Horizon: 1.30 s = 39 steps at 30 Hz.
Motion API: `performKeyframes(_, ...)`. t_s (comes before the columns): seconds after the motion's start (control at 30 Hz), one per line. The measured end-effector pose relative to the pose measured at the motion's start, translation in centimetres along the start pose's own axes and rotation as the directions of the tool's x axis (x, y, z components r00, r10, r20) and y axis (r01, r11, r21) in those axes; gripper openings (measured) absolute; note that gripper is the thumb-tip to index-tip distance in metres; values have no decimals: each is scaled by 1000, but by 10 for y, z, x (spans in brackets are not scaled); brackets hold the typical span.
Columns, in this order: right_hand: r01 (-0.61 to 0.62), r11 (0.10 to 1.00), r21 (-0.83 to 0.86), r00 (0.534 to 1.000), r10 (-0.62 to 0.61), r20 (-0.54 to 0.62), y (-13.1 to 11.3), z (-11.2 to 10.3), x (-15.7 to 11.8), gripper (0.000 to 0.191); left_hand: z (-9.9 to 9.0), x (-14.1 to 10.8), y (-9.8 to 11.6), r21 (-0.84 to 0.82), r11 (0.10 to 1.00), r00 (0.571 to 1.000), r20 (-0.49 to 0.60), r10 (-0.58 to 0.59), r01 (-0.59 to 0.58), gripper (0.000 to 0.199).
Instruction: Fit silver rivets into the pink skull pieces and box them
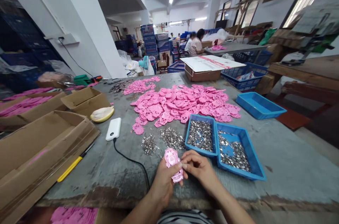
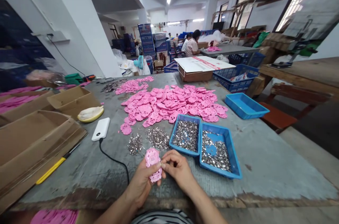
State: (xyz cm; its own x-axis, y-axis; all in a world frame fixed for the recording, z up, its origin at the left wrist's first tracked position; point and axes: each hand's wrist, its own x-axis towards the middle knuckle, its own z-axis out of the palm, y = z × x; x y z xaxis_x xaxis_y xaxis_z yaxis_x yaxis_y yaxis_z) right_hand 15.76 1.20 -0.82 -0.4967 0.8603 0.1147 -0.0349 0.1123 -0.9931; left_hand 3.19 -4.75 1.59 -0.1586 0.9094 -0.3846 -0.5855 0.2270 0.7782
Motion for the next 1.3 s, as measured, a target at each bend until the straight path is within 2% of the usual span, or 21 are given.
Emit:
performKeyframes(0.23, 169, 964, -205, 979, -189, -82, -7, -2, 1, 19, 7, 9, 6, 22, 999, 999, 27, 37, -38, 61)
performKeyframes(0.3, 191, 960, -204, 973, -213, -94, -9, 0, 2, 19, 8, 12, 6, 40, 996, 997, 19, 79, -79, 61)
performKeyframes(0.37, 157, 982, -107, 981, -167, -96, -10, 2, 3, 22, 8, 13, 7, 85, 988, 991, -13, 132, -130, 59)
performKeyframes(0.43, 75, 995, 60, 994, -70, -78, -11, 4, 3, 27, 9, 12, 8, 157, 974, 982, -61, 176, -165, 57)
performKeyframes(0.53, -57, 958, 280, 995, 76, -57, -14, 8, 2, 33, 10, 8, 10, 247, 952, 971, -105, 213, -182, 55)
performKeyframes(0.63, -134, 926, 353, 983, 168, -68, -19, 10, -2, 38, 12, 3, 11, 280, 939, 966, -107, 237, -199, 53)
performKeyframes(0.77, -165, 943, 290, 981, 188, -55, -20, 7, -4, 42, 13, 0, 11, 295, 925, 953, -112, 282, -239, 55)
performKeyframes(0.9, -44, 993, 111, 995, 54, -88, -11, 3, -3, 43, 10, 3, 9, 265, 938, 957, -120, 262, -224, 52)
performKeyframes(0.97, -21, 997, 78, 996, 28, -88, -6, 4, -3, 44, 7, 4, 6, 243, 949, 963, -129, 237, -201, 54)
performKeyframes(1.1, -50, 994, 100, 998, 54, -43, -3, 14, -2, 46, -4, 5, 1, 237, 951, 953, -178, 246, -201, 58)
performKeyframes(1.3, 4, 999, 42, 1000, -4, -7, -5, 32, 2, 49, -19, 2, 8, 240, 943, 944, -183, 276, -229, 60)
